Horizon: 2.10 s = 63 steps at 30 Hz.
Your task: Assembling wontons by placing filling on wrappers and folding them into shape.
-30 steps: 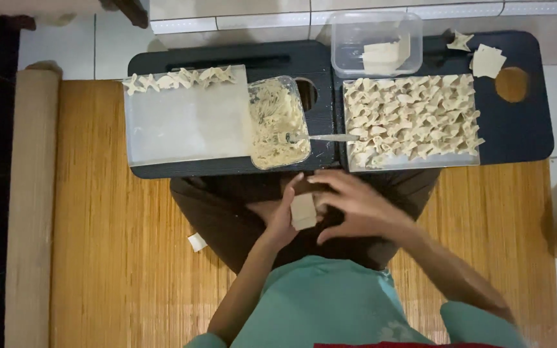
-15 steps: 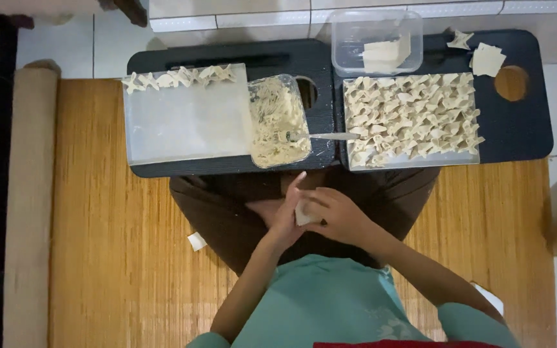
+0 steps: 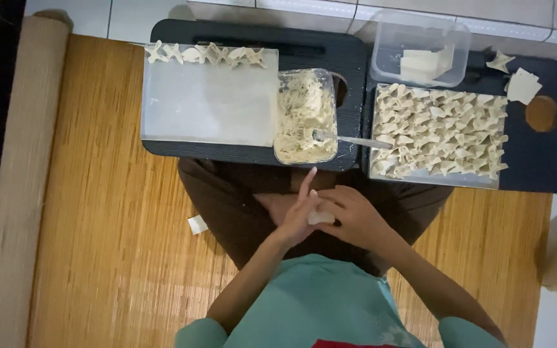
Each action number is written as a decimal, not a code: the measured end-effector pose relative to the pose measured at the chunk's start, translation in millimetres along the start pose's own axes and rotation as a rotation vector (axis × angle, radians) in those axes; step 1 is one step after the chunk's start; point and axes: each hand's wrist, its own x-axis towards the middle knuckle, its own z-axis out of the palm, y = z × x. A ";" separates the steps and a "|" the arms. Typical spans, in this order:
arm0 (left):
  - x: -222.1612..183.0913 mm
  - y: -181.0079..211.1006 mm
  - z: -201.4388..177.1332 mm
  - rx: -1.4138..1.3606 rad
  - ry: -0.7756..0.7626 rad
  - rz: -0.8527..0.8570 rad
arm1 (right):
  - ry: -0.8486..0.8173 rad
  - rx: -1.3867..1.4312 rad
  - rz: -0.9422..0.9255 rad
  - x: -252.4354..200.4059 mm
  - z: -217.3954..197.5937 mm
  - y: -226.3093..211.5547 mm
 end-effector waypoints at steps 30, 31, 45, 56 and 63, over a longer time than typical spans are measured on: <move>-7.2 -5.0 0.0 0.231 -0.214 0.061 | 0.034 0.735 0.529 9.6 -35.6 -18.5; -7.7 -2.8 1.4 0.150 -0.188 0.014 | 0.024 0.732 0.509 8.6 -36.4 -14.2; -17.2 12.2 -123.2 -0.104 -0.501 -0.133 | 0.775 0.286 0.467 97.7 -138.9 216.4; 9.6 -6.5 -167.5 -0.411 -0.348 -0.146 | 0.619 -0.474 0.289 102.8 -114.4 237.3; 6.9 -3.0 -166.4 -0.375 -0.354 -0.127 | 0.543 -0.529 0.275 103.6 -115.7 219.1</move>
